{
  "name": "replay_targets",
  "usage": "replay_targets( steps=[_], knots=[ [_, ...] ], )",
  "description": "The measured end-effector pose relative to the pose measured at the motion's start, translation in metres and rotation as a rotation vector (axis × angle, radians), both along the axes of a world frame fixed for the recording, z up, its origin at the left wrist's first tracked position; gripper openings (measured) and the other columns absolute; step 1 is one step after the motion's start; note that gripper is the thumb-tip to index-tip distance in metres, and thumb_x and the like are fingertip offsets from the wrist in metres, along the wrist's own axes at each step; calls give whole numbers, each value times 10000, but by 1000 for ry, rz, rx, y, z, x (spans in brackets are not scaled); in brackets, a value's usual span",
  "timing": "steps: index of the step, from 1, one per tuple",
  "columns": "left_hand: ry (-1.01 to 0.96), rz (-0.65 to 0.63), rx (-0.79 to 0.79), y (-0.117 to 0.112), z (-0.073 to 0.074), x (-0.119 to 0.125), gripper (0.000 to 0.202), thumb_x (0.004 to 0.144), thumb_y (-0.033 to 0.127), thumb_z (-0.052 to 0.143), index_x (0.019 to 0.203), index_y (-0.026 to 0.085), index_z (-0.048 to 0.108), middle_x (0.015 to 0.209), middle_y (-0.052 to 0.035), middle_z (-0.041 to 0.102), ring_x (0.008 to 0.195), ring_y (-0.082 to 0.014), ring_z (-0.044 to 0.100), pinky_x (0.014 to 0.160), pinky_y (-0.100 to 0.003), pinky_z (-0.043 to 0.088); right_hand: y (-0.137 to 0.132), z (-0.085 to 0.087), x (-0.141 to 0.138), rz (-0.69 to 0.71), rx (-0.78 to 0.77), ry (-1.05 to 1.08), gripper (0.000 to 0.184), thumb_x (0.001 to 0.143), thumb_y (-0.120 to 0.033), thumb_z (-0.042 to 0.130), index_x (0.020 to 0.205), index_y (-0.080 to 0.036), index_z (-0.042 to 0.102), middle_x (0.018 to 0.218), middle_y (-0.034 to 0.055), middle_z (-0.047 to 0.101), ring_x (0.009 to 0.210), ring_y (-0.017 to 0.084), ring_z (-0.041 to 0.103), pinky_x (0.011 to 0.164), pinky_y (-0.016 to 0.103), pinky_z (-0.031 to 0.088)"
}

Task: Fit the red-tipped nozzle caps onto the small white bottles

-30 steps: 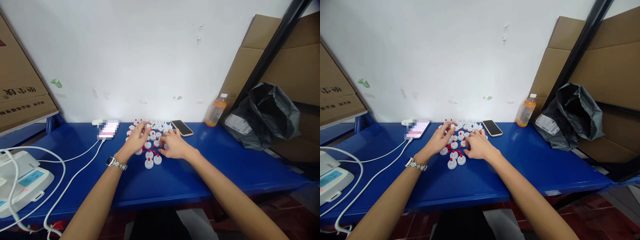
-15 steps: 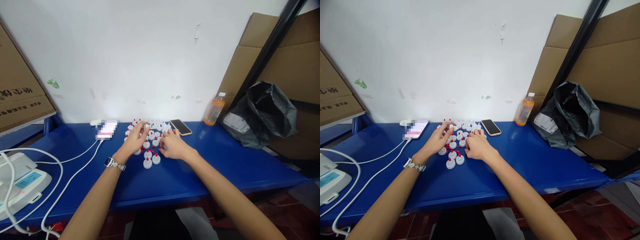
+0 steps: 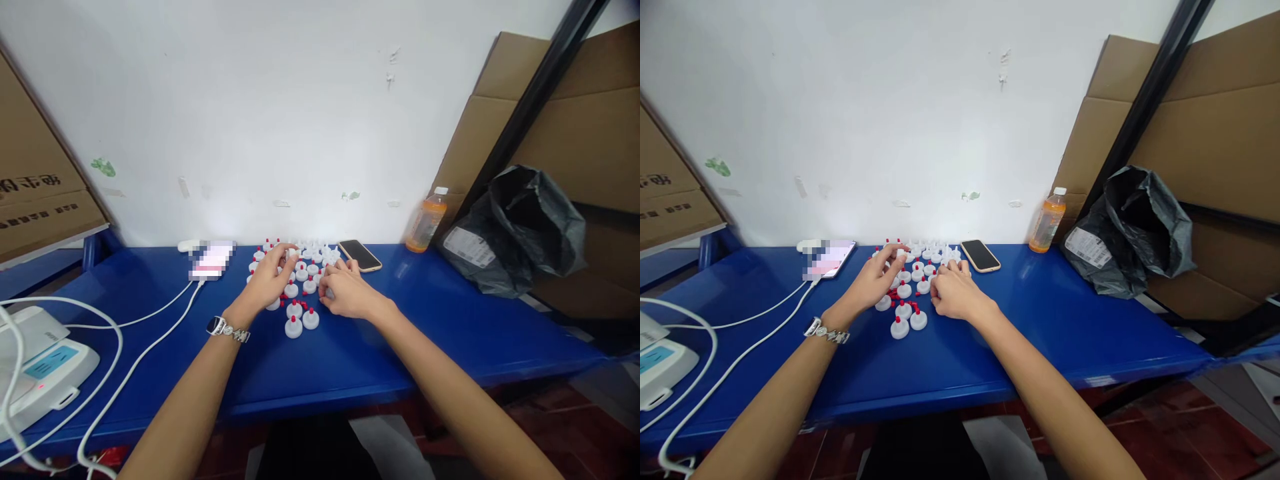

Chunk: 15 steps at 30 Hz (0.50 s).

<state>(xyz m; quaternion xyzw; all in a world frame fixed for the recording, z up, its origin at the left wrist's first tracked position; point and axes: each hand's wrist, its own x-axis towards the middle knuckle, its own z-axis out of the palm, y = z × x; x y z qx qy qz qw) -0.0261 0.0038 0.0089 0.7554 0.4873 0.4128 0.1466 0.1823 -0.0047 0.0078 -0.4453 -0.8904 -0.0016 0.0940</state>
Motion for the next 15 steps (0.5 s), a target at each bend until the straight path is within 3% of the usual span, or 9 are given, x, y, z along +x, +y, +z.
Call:
replay_targets(
  steps=[7, 12, 15],
  knots=[
    [-2, -13, 2, 0, -1, 0, 409, 1003, 459, 404, 1253, 185, 575, 959, -59, 651, 883, -199, 598, 756, -321, 450, 8, -10, -12, 123, 100, 112, 174, 912, -340, 634, 1015, -219, 703, 969, 72, 653, 986, 252, 493, 882, 405, 269],
    [1, -15, 1, 1, -2, 0, 412, 1003, 464, 402, 1256, 188, 573, 940, -53, 646, 864, -196, 593, 751, -323, 452, 15, -17, -19, 139, 132, 87, 104, 911, -264, 634, 908, -187, 705, 949, 88, 655, 1003, 263, 504, 878, 414, 289],
    [-11, -11, -3, 0, 0, 0, 413, 1001, 474, 401, 1247, 192, 575, 912, -46, 636, 846, -194, 589, 740, -320, 450, 17, -17, -16, 147, 110, 272, 87, 909, -241, 619, 869, -182, 669, 941, 75, 666, 982, 246, 535, 887, 413, 330]
  ],
)
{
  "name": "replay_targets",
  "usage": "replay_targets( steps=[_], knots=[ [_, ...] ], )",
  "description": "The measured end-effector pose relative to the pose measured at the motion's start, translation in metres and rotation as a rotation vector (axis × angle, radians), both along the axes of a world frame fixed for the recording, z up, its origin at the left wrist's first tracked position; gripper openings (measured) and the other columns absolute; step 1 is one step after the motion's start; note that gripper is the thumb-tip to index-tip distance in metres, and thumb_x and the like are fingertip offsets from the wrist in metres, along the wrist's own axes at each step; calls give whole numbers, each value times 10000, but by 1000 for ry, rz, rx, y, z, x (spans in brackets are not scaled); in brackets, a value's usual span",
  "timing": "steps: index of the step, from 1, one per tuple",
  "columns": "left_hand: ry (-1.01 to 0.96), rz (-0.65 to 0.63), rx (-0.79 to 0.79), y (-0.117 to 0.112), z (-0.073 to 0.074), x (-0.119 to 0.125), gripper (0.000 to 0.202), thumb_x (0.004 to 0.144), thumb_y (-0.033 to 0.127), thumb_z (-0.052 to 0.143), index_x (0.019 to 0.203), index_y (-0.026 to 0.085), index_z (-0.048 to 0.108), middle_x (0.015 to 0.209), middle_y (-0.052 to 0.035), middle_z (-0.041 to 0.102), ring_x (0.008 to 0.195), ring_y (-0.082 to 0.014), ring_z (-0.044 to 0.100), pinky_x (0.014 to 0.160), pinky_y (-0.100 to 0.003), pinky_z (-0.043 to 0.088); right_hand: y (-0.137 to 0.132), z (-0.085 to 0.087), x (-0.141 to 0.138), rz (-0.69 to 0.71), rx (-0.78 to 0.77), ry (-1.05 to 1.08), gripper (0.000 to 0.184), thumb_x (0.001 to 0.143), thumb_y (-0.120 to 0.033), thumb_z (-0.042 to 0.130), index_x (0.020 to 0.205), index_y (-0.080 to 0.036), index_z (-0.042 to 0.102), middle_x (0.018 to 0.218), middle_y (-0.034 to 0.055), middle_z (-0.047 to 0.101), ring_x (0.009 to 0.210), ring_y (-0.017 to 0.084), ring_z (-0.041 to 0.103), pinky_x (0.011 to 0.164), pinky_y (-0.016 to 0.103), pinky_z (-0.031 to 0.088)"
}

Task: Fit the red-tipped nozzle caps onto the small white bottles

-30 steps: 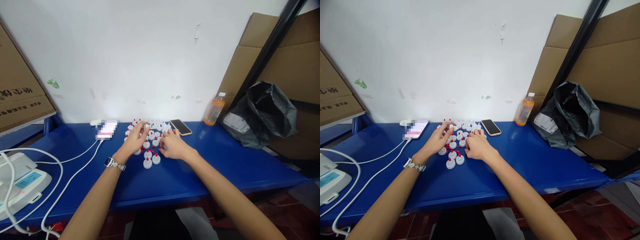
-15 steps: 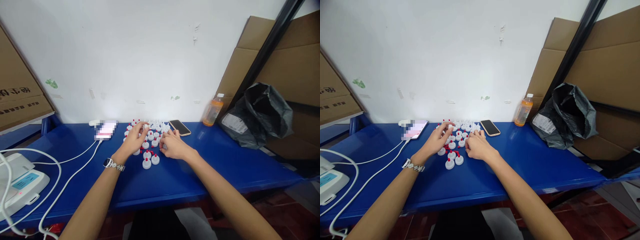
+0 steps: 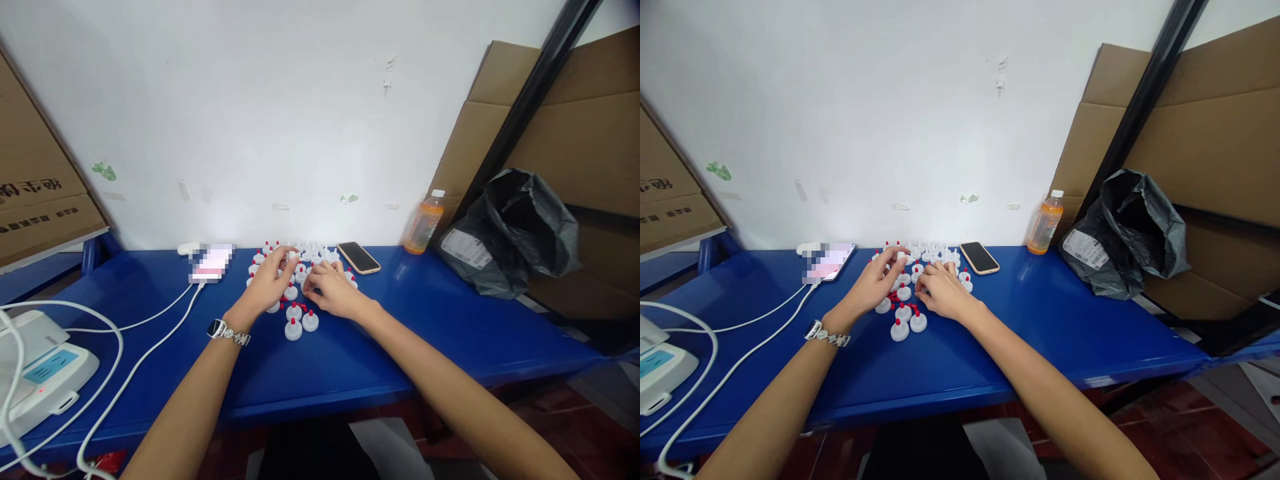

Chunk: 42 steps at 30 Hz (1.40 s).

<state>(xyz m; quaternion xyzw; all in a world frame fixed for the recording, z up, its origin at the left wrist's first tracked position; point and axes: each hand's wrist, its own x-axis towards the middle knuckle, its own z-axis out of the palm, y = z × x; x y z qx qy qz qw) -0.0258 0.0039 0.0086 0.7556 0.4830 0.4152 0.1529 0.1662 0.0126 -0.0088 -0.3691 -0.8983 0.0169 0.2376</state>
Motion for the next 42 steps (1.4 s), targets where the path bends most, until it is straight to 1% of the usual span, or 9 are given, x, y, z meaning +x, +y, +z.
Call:
replay_targets(
  steps=[4, 7, 10, 15, 22, 26, 31, 37, 42],
  knots=[
    [-23, -15, -21, -2, 2, 1, 402, 1007, 472, 390, 1238, 198, 573, 907, -40, 632, 845, -190, 597, 737, -313, 446, 4, 3, 3, 47, -309, 594, 143, 925, -332, 589, 905, -192, 604, 874, 46, 692, 803, 182, 619, 762, 339, 450],
    [-34, -54, -44, -3, 2, 4, 397, 1007, 472, 393, 1229, 195, 570, 886, -34, 630, 843, -189, 604, 732, -308, 447, 7, 4, 1, 98, -548, 957, 280, 848, -457, 676, 898, -194, 596, 764, 24, 689, 647, 153, 610, 648, 303, 476],
    [-47, -101, -37, -4, -1, 7, 397, 1006, 487, 393, 1212, 198, 571, 896, -32, 631, 855, -189, 600, 743, -308, 447, 8, 4, -3, 101, -596, 1097, 350, 758, -501, 756, 855, -187, 636, 727, 19, 684, 616, 138, 585, 631, 291, 474],
    [-112, -149, -28, -5, -6, 14, 383, 1004, 503, 399, 1199, 217, 562, 885, -22, 620, 820, -178, 580, 724, -303, 439, 6, 3, -5, 124, -637, 1176, 383, 738, -522, 776, 871, -189, 643, 723, 8, 670, 610, 123, 561, 616, 276, 451],
    [-271, -192, 20, -4, -10, 23, 350, 987, 482, 466, 1179, 216, 588, 860, -18, 588, 770, -153, 542, 681, -271, 427, 0, 5, -11, 131, -448, 991, 493, 916, -652, 486, 681, -222, 435, 590, -48, 393, 533, 110, 351, 519, 276, 301],
    [-370, -223, 33, -6, -10, 28, 373, 976, 471, 497, 1202, 199, 616, 801, -7, 554, 693, -130, 491, 634, -255, 412, -5, 9, -15, 115, -322, 920, 478, 963, -641, 393, 725, -227, 422, 634, -35, 406, 585, 128, 382, 585, 286, 338],
    [-380, -249, 13, -9, -3, 30, 402, 960, 470, 516, 1228, 193, 630, 860, -26, 616, 768, -146, 552, 709, -267, 473, -7, 14, -13, 91, -324, 903, 497, 955, -668, 365, 722, -232, 421, 649, -18, 423, 614, 143, 411, 602, 285, 377],
    [-113, -196, -25, 1, 1, 5, 420, 908, 502, 584, 1207, 219, 671, 905, -45, 706, 810, -178, 620, 748, -312, 501, 0, 16, -7, -54, -251, 756, 457, 950, -568, 465, 670, -209, 497, 624, -16, 490, 610, 135, 448, 603, 275, 382],
    [120, -95, -31, 9, -5, -17, 356, 876, 513, 613, 1042, 221, 732, 1033, -70, 721, 923, -222, 642, 842, -367, 495, 12, 13, -13, -44, -236, 602, 235, 917, -374, 568, 828, -183, 672, 724, 10, 662, 684, 152, 584, 658, 275, 420]
  ],
)
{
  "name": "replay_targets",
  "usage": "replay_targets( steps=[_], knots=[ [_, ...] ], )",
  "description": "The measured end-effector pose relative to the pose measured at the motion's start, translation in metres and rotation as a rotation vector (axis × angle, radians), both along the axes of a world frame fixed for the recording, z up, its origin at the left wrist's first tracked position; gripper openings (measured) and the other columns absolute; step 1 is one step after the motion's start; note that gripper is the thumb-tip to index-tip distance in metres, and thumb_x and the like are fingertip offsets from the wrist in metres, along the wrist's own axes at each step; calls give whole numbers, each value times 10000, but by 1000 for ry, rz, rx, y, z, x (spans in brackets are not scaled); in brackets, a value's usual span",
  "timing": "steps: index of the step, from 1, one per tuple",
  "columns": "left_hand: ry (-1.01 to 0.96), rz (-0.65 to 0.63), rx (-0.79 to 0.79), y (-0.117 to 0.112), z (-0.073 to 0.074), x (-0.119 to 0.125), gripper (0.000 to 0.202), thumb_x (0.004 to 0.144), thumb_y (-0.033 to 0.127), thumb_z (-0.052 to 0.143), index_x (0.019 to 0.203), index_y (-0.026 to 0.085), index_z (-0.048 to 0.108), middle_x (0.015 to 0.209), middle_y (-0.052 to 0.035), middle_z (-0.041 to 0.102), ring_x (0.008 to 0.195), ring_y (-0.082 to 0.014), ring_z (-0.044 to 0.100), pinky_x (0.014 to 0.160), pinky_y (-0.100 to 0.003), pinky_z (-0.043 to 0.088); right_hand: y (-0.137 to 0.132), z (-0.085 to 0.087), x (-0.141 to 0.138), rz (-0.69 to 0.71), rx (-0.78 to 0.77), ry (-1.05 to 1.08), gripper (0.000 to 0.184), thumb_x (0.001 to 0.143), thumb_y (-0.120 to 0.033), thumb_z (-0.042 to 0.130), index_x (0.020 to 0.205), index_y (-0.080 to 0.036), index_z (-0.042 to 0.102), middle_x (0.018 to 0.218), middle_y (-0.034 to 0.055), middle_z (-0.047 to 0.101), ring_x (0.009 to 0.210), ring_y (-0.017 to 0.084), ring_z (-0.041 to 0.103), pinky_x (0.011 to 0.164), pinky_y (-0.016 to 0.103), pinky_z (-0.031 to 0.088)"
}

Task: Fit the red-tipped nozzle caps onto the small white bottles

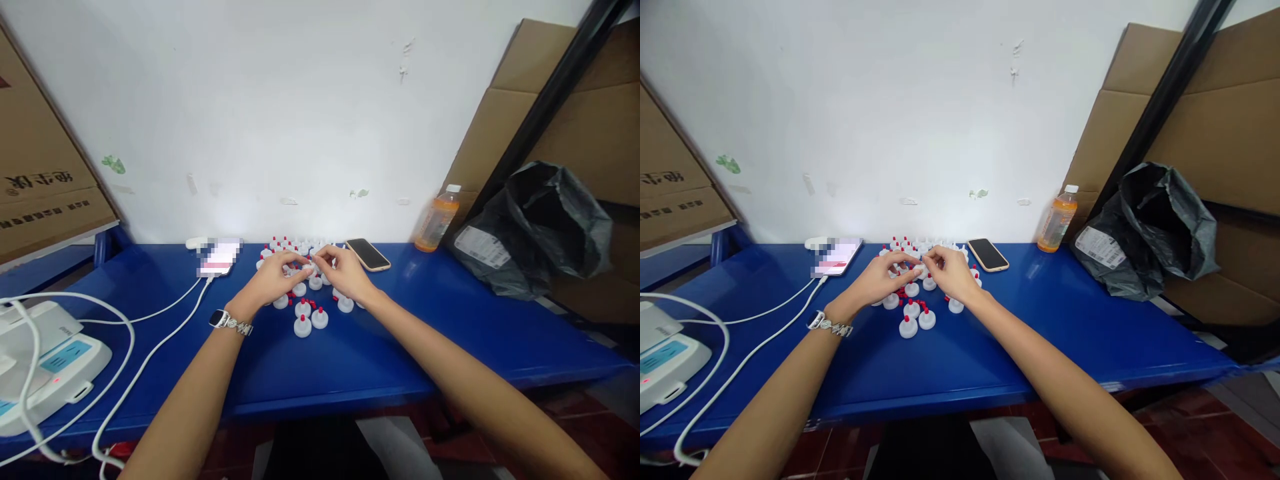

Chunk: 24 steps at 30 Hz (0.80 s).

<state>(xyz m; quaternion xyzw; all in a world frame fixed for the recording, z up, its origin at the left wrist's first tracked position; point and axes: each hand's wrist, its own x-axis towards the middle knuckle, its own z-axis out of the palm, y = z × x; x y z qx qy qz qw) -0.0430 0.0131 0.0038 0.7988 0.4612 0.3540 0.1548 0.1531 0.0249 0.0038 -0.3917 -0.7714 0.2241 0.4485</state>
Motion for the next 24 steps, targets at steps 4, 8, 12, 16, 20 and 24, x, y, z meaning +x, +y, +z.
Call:
replay_targets(
  steps=[4, 8, 12, 16, 20, 24],
  knots=[
    [40, 124, 69, 4, -1, -10, 344, 927, 488, 534, 1010, 212, 722, 1076, -81, 686, 1042, -257, 612, 938, -417, 461, 12, -1, -8, 52, -31, -79, 181, 894, -296, 596, 858, -166, 715, 750, 33, 709, 697, 164, 631, 662, 274, 438],
    [21, 197, 79, 8, -2, -15, 370, 962, 479, 461, 984, 201, 704, 1049, -85, 668, 1021, -257, 600, 873, -396, 480, 22, -4, -12, 63, -30, -237, 167, 886, -255, 598, 826, -174, 731, 753, 31, 727, 693, 160, 629, 689, 280, 432],
    [52, 171, 85, 9, -4, -15, 371, 960, 487, 458, 958, 207, 701, 1017, -85, 659, 994, -253, 593, 848, -386, 480, 27, -8, -8, 61, 36, -392, 161, 869, -208, 595, 823, -194, 748, 772, 24, 742, 723, 164, 630, 753, 295, 420],
    [69, 156, 99, 10, -6, -11, 359, 958, 486, 467, 947, 211, 698, 1001, -77, 659, 966, -245, 593, 886, -408, 466, 29, -3, -4, 65, 29, -452, 148, 838, -182, 604, 805, -190, 748, 757, 22, 741, 703, 164, 620, 731, 289, 401],
    [79, 122, 116, 9, -7, -9, 338, 959, 462, 471, 932, 209, 693, 974, -72, 672, 981, -249, 591, 931, -419, 453, 31, 5, -5, 112, 9, -488, 153, 806, -152, 605, 734, -186, 736, 681, 6, 712, 655, 150, 595, 707, 279, 379],
    [97, 95, 122, 9, -8, -7, 338, 960, 452, 474, 919, 200, 696, 948, -75, 668, 973, -250, 587, 930, -415, 458, 31, 8, -7, 135, 31, -550, 126, 800, -161, 633, 744, -190, 741, 694, -3, 715, 657, 142, 587, 771, 301, 356]
  ],
)
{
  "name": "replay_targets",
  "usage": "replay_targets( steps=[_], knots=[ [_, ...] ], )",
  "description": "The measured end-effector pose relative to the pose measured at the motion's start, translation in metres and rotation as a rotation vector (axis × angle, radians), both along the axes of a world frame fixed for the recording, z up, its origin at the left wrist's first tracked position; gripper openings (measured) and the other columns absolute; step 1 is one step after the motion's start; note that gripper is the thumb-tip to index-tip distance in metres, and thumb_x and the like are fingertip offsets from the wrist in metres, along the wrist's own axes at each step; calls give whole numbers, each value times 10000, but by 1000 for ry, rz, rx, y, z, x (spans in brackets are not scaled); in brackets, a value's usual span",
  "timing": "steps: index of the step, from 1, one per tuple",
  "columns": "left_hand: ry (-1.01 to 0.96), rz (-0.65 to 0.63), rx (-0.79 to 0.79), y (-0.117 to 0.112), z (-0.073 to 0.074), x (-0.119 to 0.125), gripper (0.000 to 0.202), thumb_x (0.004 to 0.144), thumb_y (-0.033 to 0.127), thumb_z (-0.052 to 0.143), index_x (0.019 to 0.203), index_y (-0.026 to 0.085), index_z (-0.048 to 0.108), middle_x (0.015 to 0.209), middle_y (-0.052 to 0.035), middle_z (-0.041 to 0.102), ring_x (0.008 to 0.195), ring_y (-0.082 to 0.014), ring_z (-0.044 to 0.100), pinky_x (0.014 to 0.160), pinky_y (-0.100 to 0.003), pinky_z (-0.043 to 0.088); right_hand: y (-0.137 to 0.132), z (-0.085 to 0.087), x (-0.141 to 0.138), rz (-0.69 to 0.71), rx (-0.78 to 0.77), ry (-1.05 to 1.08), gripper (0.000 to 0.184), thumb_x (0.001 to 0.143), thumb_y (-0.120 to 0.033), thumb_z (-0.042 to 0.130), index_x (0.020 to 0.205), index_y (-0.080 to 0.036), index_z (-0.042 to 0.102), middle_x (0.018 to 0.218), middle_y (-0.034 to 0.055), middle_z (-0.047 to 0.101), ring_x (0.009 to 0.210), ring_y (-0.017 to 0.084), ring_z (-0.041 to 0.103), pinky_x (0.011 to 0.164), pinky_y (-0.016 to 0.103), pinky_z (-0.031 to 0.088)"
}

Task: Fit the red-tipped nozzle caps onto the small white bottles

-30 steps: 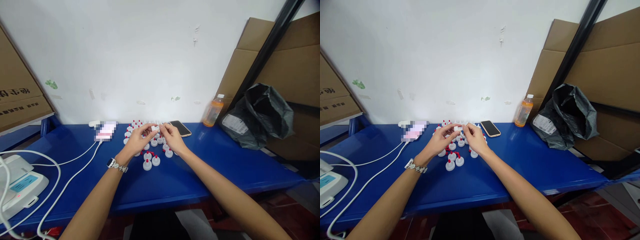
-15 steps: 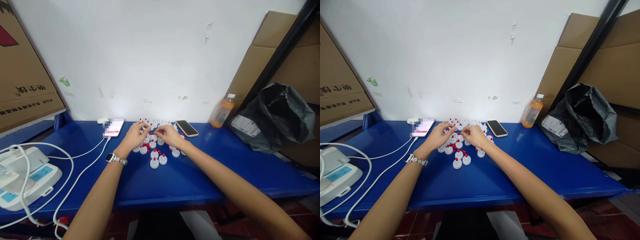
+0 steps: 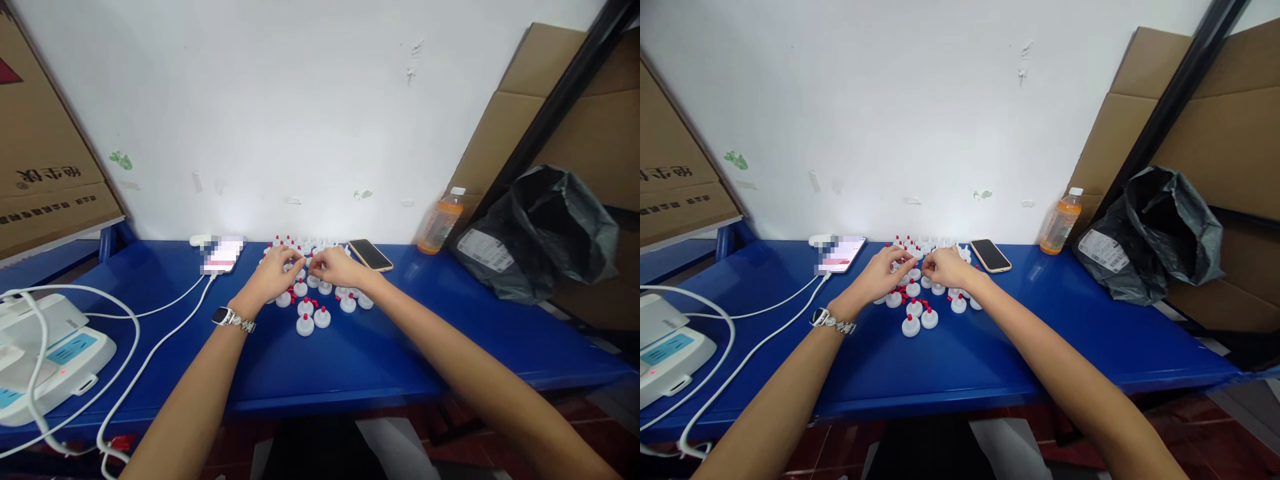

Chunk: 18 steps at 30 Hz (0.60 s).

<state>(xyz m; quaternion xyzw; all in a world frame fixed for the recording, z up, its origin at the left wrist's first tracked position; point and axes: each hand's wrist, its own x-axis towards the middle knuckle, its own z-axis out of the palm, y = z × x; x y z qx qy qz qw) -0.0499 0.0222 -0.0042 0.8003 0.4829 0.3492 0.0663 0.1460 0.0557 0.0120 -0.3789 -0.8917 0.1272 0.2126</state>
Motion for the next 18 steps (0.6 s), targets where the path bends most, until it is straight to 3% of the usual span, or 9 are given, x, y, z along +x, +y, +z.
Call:
replay_targets(
  steps=[5, 12, 18],
  knots=[
    [1, -21, -13, -1, 1, 3, 335, 960, 456, 481, 922, 200, 694, 984, -76, 670, 975, -246, 583, 931, -415, 455, -12, -1, 12, -77, 53, 49, 180, 887, -323, 616, 970, -202, 720, 770, -2, 710, 711, 148, 591, 812, 326, 314],
    [7, -24, -23, -5, 6, 7, 277, 946, 424, 513, 930, 210, 688, 1000, -73, 684, 1012, -252, 590, 941, -419, 449, -36, -5, 49, -168, 123, -27, 140, 853, -327, 644, 819, -198, 683, 843, 29, 669, 897, 211, 563, 863, 373, 286],
    [9, -28, -24, -5, 6, 7, 283, 934, 434, 521, 898, 205, 685, 985, -76, 693, 1009, -260, 594, 933, -432, 446, -50, 2, 52, -108, 174, -228, 154, 781, -384, 733, 785, -231, 717, 897, 64, 605, 950, 262, 505, 876, 427, 289]
  ],
)
